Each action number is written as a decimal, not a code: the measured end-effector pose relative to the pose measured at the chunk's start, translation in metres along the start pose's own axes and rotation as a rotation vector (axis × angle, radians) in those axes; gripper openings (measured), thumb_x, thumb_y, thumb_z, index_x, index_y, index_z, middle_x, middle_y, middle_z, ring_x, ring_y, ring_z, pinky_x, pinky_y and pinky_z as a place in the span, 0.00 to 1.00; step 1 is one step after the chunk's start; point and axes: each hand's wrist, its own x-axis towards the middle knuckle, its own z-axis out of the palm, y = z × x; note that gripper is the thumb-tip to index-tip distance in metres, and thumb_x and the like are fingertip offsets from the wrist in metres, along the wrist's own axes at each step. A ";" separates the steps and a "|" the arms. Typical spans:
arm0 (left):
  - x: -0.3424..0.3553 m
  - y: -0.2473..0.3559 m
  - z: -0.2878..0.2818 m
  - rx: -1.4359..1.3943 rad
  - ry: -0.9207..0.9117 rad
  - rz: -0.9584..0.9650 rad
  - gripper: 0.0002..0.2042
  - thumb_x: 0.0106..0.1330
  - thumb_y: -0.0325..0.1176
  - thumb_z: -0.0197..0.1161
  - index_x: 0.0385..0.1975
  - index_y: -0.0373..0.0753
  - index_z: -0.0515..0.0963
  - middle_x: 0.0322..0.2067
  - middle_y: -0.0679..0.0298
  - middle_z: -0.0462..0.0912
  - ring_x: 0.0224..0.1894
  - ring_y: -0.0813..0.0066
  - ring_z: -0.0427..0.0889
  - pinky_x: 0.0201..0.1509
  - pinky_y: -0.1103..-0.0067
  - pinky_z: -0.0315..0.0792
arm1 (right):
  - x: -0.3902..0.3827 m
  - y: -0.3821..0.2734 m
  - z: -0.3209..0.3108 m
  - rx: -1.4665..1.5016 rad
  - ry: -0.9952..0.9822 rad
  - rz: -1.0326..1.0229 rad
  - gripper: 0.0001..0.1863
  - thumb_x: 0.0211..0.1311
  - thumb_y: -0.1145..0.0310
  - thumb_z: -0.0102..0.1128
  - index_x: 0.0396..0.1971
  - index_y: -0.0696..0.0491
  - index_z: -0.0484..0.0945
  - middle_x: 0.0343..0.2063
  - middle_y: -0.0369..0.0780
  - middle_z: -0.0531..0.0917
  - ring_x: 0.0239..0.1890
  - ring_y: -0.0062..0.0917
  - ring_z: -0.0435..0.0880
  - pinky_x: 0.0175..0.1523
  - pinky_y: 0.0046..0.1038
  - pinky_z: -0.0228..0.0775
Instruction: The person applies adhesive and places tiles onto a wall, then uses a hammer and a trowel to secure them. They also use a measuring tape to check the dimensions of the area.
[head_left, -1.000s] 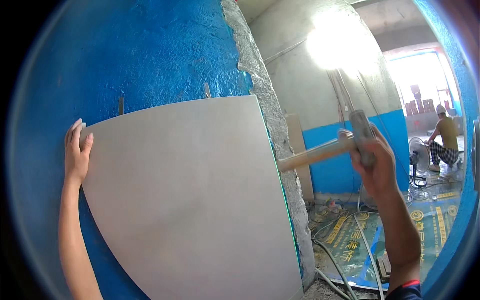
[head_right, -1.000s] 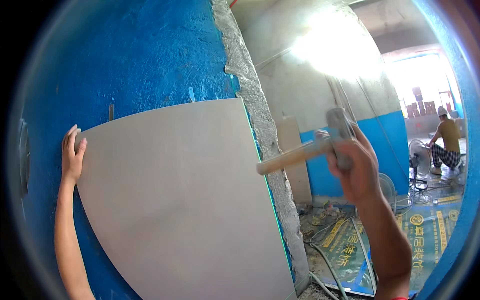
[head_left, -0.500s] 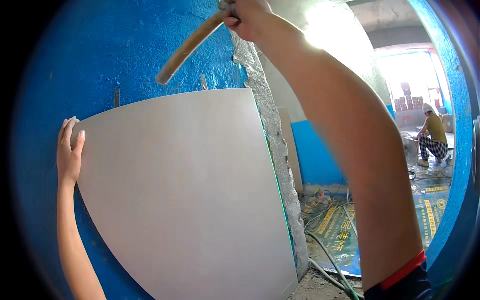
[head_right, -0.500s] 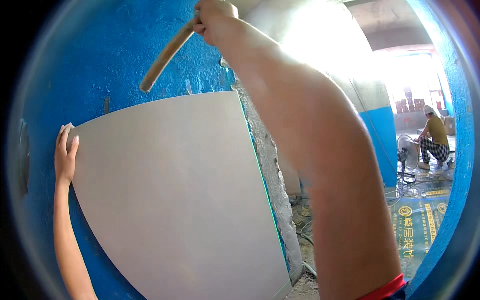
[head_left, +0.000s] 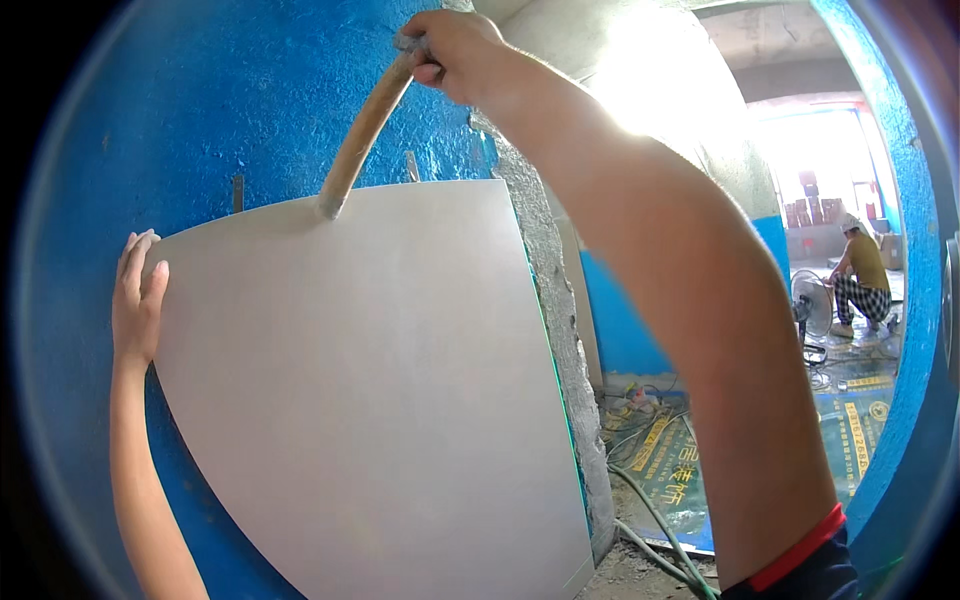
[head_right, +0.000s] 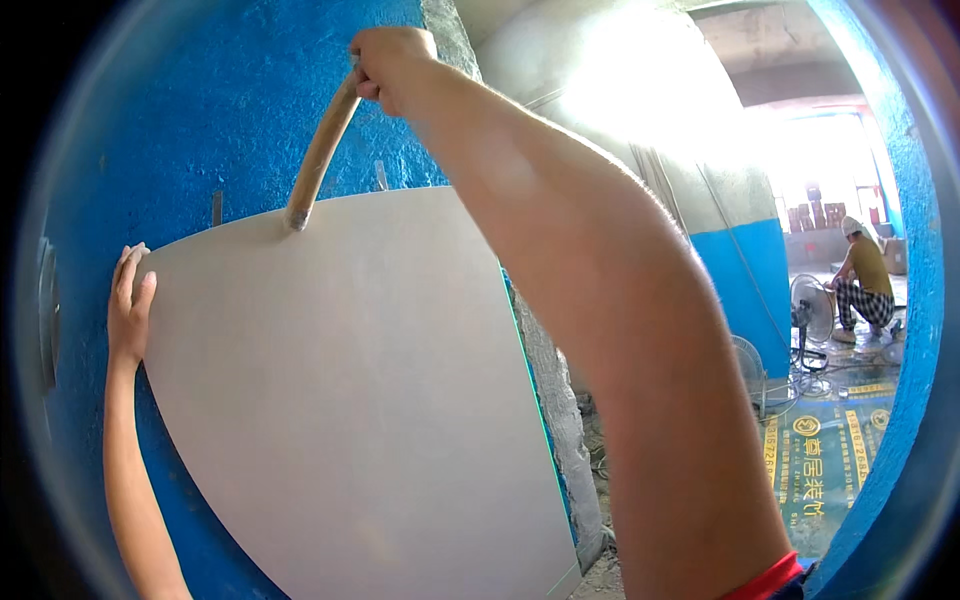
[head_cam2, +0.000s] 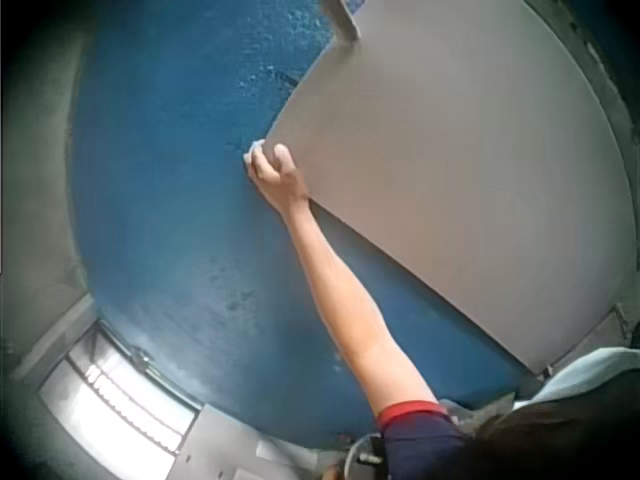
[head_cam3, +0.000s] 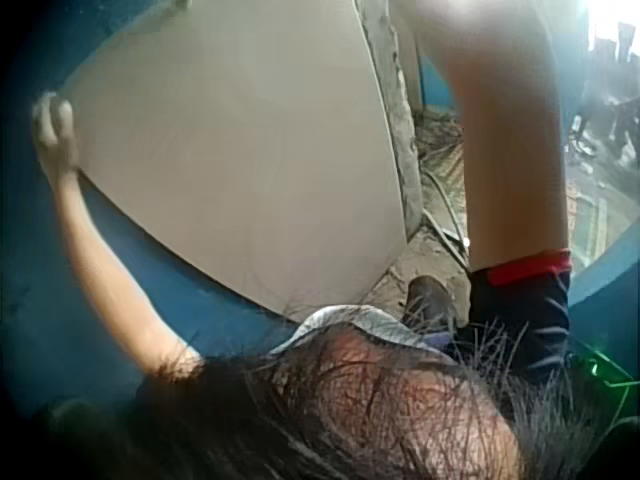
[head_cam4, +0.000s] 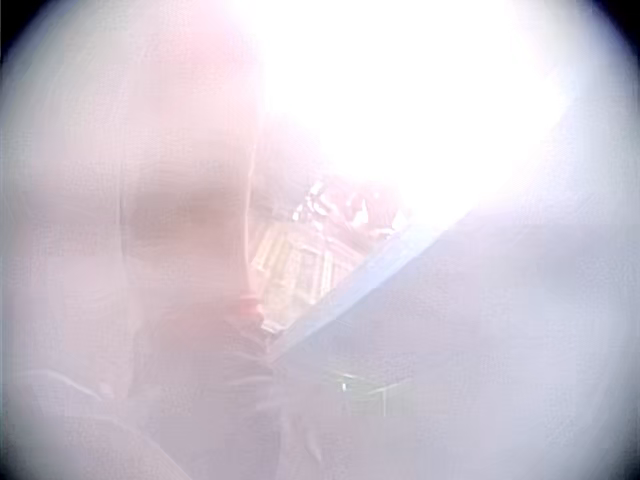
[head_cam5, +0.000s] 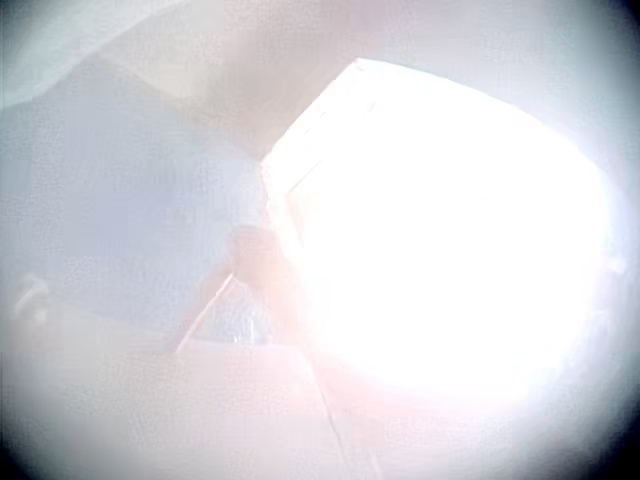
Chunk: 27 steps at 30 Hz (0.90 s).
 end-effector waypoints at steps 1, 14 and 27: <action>0.000 0.001 -0.001 -0.002 -0.008 0.007 0.31 0.70 0.58 0.45 0.66 0.42 0.67 0.70 0.55 0.62 0.75 0.58 0.52 0.76 0.58 0.51 | 0.000 0.003 -0.001 -0.022 -0.018 -0.009 0.11 0.59 0.71 0.63 0.22 0.61 0.77 0.17 0.43 0.77 0.11 0.18 0.70 0.14 0.22 0.59; 0.002 -0.004 -0.003 -0.047 -0.032 0.039 0.36 0.68 0.62 0.46 0.67 0.39 0.66 0.70 0.54 0.61 0.76 0.57 0.50 0.77 0.59 0.47 | -0.006 -0.001 -0.008 0.102 0.066 -0.042 0.09 0.59 0.71 0.63 0.25 0.62 0.78 0.18 0.43 0.78 0.13 0.19 0.72 0.18 0.24 0.64; 0.020 -0.060 0.029 0.076 0.042 0.105 0.39 0.66 0.68 0.42 0.69 0.45 0.63 0.71 0.54 0.60 0.74 0.55 0.55 0.76 0.60 0.51 | -0.029 0.011 -0.030 0.001 -0.031 0.012 0.09 0.59 0.72 0.63 0.28 0.64 0.78 0.21 0.44 0.78 0.16 0.20 0.75 0.22 0.23 0.68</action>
